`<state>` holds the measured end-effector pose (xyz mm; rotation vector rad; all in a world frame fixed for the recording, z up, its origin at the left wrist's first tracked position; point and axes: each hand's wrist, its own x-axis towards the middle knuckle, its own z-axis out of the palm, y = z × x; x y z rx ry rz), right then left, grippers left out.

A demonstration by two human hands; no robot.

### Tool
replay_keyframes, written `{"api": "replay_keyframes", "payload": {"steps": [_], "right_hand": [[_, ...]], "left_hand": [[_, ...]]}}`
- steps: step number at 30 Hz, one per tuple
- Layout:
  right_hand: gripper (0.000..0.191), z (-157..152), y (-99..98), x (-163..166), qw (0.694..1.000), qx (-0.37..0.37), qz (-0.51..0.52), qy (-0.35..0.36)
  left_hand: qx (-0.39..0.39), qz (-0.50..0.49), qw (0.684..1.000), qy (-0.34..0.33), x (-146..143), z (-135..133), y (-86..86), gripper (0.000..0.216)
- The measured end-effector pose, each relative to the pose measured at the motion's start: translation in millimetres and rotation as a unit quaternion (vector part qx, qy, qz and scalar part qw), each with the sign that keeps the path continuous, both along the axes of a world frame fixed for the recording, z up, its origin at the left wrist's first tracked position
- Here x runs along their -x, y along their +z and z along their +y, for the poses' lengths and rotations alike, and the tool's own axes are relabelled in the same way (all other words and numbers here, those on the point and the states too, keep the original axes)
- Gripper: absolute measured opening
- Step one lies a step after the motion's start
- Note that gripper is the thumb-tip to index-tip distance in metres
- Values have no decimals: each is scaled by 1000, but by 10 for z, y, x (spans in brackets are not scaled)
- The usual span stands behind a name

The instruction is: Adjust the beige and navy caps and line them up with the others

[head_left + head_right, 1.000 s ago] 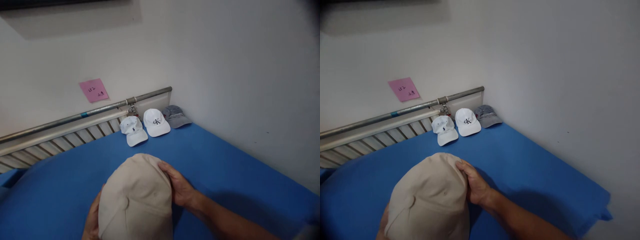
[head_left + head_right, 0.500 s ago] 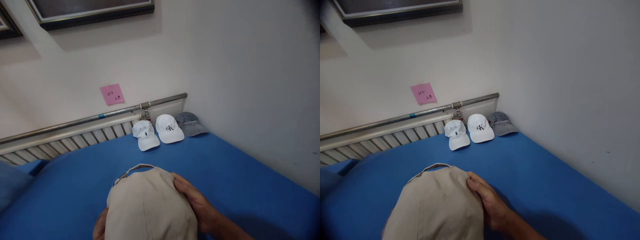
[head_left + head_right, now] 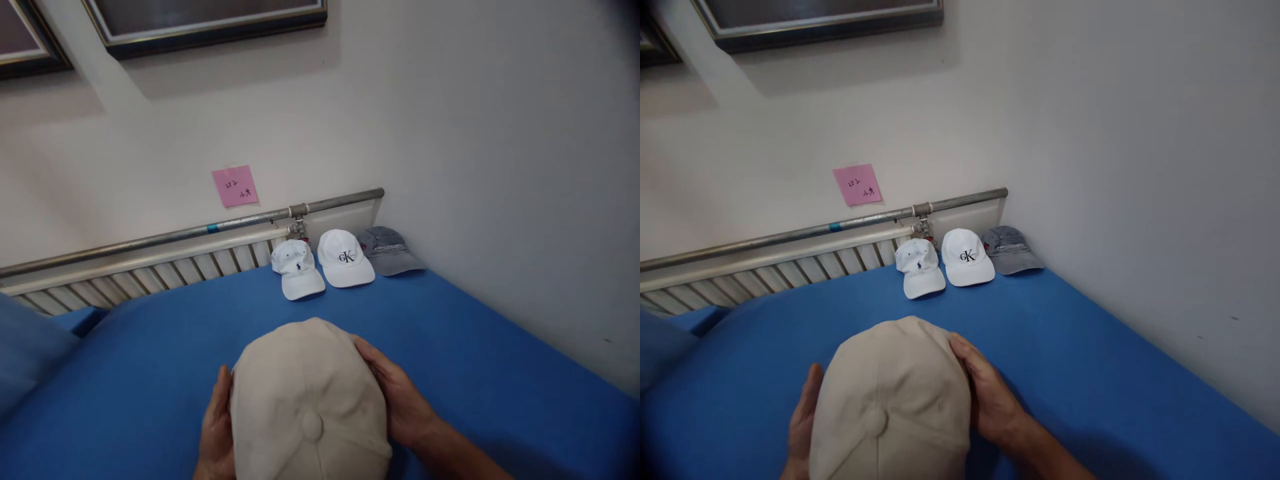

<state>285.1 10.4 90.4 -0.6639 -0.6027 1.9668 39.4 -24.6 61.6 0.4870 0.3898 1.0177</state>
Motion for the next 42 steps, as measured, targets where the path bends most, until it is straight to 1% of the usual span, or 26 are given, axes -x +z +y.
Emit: {"api": "replay_keyframes", "payload": {"steps": [3,5,8,12,14,18,21,25,28,31,35,39,42], "right_hand": [[27,55,-42,28,1000,20,-7,-18],[28,91,-77,45,999,41,-10,-8],[29,150,-145,61,997,71,-10,8],[25,231,-239,73,995,97,-6,-1],[24,268,-280,81,994,107,-3,6],[24,346,-366,99,994,109,-19,20],[20,405,-433,105,992,117,-44,4],[17,459,-478,105,991,121,-61,-12],[17,478,-480,105,990,127,-66,-17],[17,480,-483,101,988,131,-72,-25],[18,454,-497,74,988,131,-80,-27],[19,411,-507,35,988,124,-86,-24],[16,386,-519,16,989,115,-88,-37]], "left_hand": [[17,-4,1000,15,-78,50,60,50],[34,-1,999,23,-106,99,71,46],[69,18,997,40,-116,179,50,43],[131,67,987,64,-123,241,22,49],[143,89,982,80,-128,259,9,49],[126,115,979,113,-125,299,-53,43],[114,144,974,136,-111,337,-128,37],[113,200,956,181,-76,381,-228,31],[116,230,948,185,-43,400,-278,33],[122,237,944,192,-30,398,-285,30],[136,250,937,204,-59,373,-242,21],[136,268,933,198,-76,355,-213,24],[137,278,931,194,-64,351,-210,23]]}}
